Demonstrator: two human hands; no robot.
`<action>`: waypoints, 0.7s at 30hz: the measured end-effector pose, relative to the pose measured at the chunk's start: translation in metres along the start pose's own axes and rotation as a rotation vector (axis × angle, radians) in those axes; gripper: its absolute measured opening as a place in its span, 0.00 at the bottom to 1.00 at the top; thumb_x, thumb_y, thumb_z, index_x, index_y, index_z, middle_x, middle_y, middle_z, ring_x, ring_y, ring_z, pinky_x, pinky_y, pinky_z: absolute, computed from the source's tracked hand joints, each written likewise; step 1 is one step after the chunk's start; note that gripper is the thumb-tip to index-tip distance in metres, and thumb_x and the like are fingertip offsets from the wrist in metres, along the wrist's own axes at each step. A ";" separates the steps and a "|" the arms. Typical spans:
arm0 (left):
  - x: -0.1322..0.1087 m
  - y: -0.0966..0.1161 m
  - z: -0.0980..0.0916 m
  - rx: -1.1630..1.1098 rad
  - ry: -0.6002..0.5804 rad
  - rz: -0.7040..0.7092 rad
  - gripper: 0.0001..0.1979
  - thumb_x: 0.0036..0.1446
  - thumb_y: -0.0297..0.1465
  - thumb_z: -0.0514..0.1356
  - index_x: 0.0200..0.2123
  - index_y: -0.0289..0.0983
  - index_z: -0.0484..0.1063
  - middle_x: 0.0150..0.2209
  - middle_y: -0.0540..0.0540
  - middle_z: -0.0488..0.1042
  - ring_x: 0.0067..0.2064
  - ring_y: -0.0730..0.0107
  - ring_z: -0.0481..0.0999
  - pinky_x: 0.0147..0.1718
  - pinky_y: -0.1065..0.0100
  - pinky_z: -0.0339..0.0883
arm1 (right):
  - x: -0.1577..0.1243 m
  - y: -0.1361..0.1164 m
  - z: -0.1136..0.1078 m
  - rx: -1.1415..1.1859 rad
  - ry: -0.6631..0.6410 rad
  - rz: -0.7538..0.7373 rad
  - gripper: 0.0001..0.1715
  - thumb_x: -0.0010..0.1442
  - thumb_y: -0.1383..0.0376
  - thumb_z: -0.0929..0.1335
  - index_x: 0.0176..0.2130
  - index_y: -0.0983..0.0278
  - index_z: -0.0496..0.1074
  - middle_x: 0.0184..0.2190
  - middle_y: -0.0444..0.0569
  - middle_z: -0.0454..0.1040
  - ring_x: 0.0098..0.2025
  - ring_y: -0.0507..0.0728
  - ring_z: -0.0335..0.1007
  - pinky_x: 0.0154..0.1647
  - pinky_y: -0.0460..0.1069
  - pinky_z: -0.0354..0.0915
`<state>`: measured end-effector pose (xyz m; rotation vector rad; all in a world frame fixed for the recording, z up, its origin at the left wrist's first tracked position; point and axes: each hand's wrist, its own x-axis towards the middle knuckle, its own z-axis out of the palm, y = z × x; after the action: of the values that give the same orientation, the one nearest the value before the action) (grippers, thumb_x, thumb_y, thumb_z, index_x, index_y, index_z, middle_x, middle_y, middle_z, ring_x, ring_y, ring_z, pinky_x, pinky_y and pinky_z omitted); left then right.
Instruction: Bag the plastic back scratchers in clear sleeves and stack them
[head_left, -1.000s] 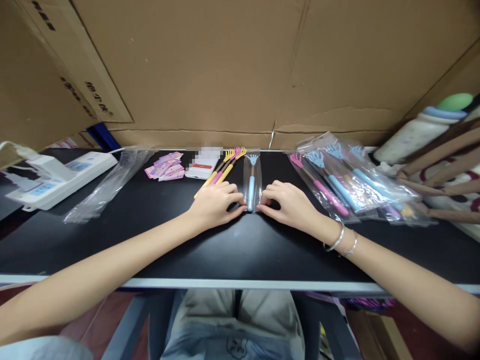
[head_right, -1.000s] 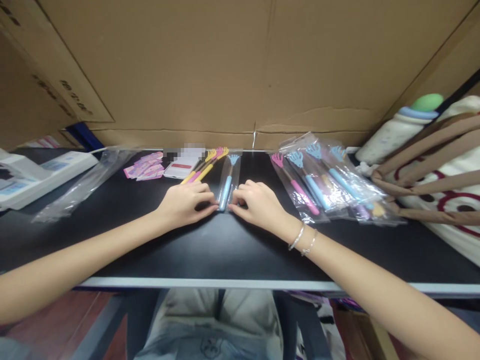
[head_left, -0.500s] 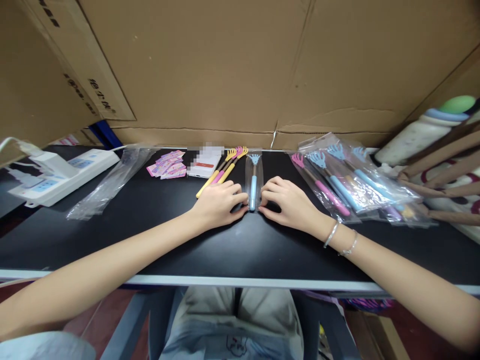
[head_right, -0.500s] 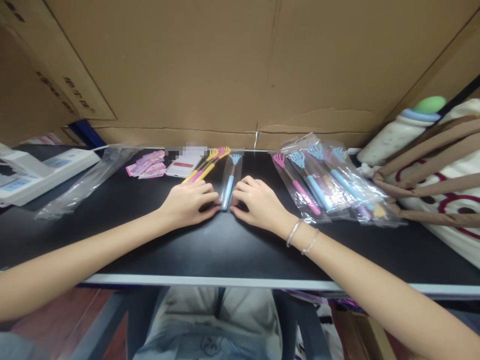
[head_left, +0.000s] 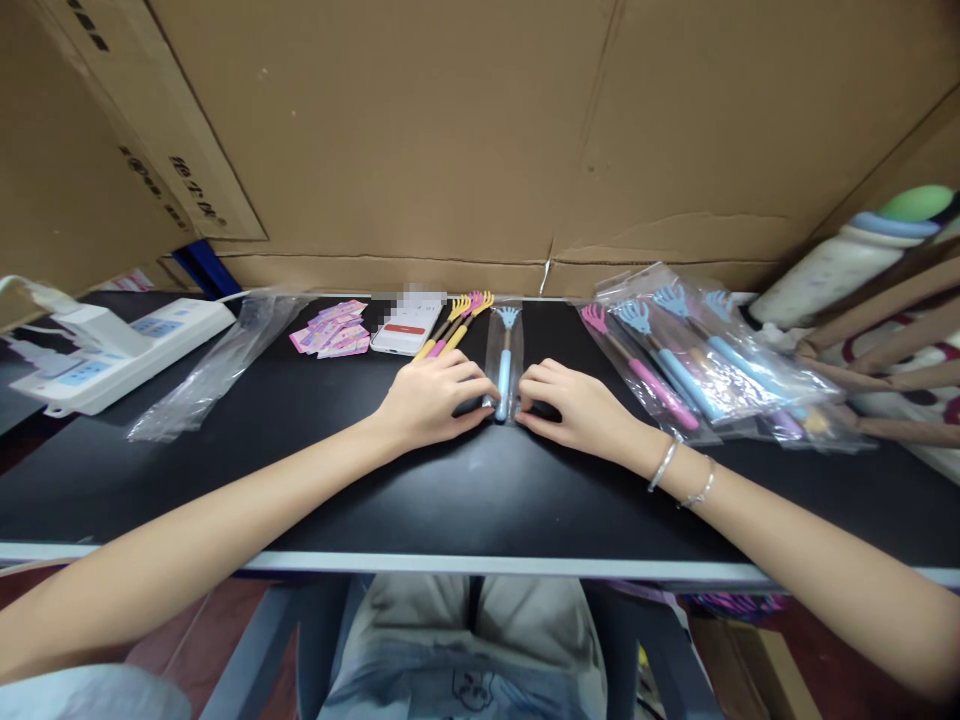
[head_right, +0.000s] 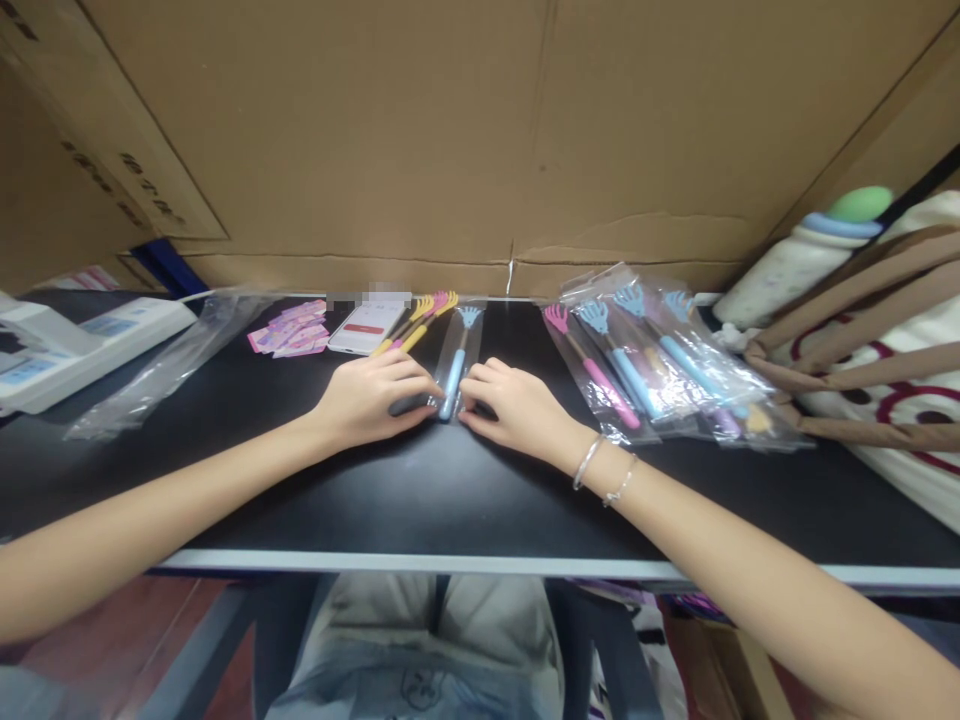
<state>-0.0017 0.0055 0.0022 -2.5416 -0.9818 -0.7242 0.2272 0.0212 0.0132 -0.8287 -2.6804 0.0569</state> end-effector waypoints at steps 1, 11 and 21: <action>0.000 0.000 0.000 -0.011 -0.008 -0.008 0.09 0.60 0.37 0.56 0.36 0.43 0.76 0.36 0.52 0.78 0.39 0.70 0.73 0.34 0.69 0.62 | 0.000 0.000 0.000 0.000 0.001 0.000 0.08 0.62 0.62 0.64 0.32 0.63 0.67 0.33 0.49 0.70 0.38 0.56 0.63 0.37 0.48 0.61; 0.001 0.003 -0.002 -0.066 -0.098 -0.079 0.09 0.59 0.37 0.57 0.33 0.41 0.75 0.36 0.50 0.77 0.40 0.69 0.74 0.32 0.69 0.61 | 0.000 -0.001 -0.001 -0.024 0.001 -0.001 0.08 0.63 0.62 0.64 0.33 0.63 0.69 0.34 0.50 0.71 0.39 0.56 0.64 0.36 0.48 0.61; -0.001 0.004 0.004 -0.179 -0.109 -0.208 0.06 0.57 0.33 0.57 0.33 0.40 0.73 0.38 0.51 0.75 0.41 0.68 0.74 0.32 0.71 0.61 | 0.000 0.002 0.002 -0.037 0.000 -0.001 0.08 0.64 0.62 0.64 0.35 0.63 0.67 0.35 0.49 0.70 0.39 0.56 0.63 0.36 0.48 0.60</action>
<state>0.0018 0.0043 -0.0024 -2.6826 -1.2859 -0.7676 0.2278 0.0232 0.0112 -0.8383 -2.6898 0.0073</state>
